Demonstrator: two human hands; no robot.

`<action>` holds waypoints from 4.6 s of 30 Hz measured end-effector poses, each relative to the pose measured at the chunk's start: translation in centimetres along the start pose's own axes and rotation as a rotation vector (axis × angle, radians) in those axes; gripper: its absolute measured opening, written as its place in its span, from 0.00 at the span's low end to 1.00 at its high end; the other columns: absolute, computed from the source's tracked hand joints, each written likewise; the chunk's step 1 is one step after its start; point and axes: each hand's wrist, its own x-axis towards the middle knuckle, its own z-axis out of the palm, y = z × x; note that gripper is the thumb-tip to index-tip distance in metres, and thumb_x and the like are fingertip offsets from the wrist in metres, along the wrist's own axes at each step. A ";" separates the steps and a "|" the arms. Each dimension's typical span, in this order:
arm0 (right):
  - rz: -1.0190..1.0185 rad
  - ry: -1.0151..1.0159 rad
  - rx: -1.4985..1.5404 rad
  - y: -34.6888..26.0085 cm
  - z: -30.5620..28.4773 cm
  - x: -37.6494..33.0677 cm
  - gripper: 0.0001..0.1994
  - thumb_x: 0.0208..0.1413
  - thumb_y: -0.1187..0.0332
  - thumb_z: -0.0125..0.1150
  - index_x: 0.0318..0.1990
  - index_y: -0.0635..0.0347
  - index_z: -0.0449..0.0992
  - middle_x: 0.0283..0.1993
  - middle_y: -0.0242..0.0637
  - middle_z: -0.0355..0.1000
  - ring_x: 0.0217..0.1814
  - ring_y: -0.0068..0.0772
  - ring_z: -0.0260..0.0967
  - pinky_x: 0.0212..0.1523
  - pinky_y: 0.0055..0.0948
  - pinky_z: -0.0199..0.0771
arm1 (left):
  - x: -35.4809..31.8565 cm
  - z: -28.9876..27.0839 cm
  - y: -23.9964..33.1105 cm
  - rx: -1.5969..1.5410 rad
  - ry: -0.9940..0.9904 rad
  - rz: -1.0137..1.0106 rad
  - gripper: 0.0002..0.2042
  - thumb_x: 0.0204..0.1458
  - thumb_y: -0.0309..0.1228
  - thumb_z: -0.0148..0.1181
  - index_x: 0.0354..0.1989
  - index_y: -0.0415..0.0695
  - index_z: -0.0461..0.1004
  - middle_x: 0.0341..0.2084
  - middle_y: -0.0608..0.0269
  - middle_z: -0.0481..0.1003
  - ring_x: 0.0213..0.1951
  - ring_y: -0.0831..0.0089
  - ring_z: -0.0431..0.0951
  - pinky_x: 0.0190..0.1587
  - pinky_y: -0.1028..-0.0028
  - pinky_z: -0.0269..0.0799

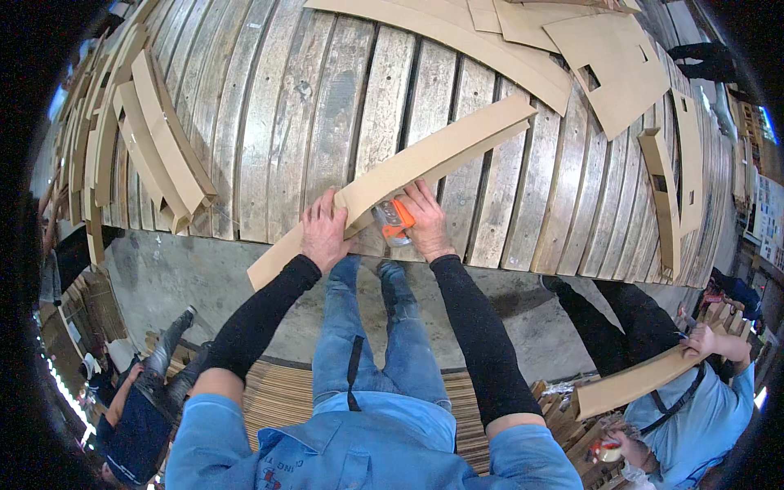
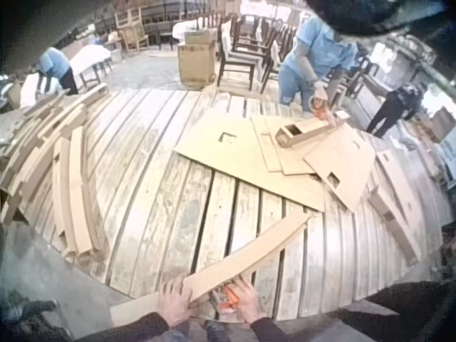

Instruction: The person repeatedly picks up flat cardboard pieces from a wooden pallet, applies packing tape to the surface using a handheld tape dispenser, and places the taped pieces back onto the pallet. Other workers are visible in the background performing similar actions.

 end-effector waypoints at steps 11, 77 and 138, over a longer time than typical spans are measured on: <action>0.434 -0.064 0.420 2.4 -9.0 -7.2 0.27 0.44 0.90 0.63 0.54 0.59 0.80 0.57 0.42 0.79 0.59 0.37 0.77 0.62 0.35 0.75 | 0.3 2.2 0.6 -0.017 0.166 0.061 0.12 0.43 0.36 0.72 0.35 0.51 0.79 0.69 0.46 0.56 0.66 0.46 0.58 0.63 0.48 0.54; 0.003 -0.294 -0.268 -4.6 -8.3 8.8 0.19 0.45 0.68 0.68 0.48 0.55 0.82 0.56 0.50 0.69 0.38 0.56 0.79 0.41 0.47 0.82 | 8.9 2.8 4.9 0.071 0.186 -0.051 0.30 0.43 0.47 0.73 0.55 0.50 0.75 0.66 0.56 0.62 0.64 0.57 0.64 0.61 0.58 0.61; 1.513 0.052 1.669 16.4 -26.9 -17.4 0.24 0.58 0.67 0.59 0.63 0.63 0.69 0.58 0.42 0.75 0.58 0.43 0.75 0.60 0.45 0.75 | 36.9 1.4 13.1 0.513 0.176 0.187 0.17 0.53 0.30 0.58 0.53 0.52 0.73 0.74 0.45 0.53 0.73 0.49 0.56 0.73 0.43 0.46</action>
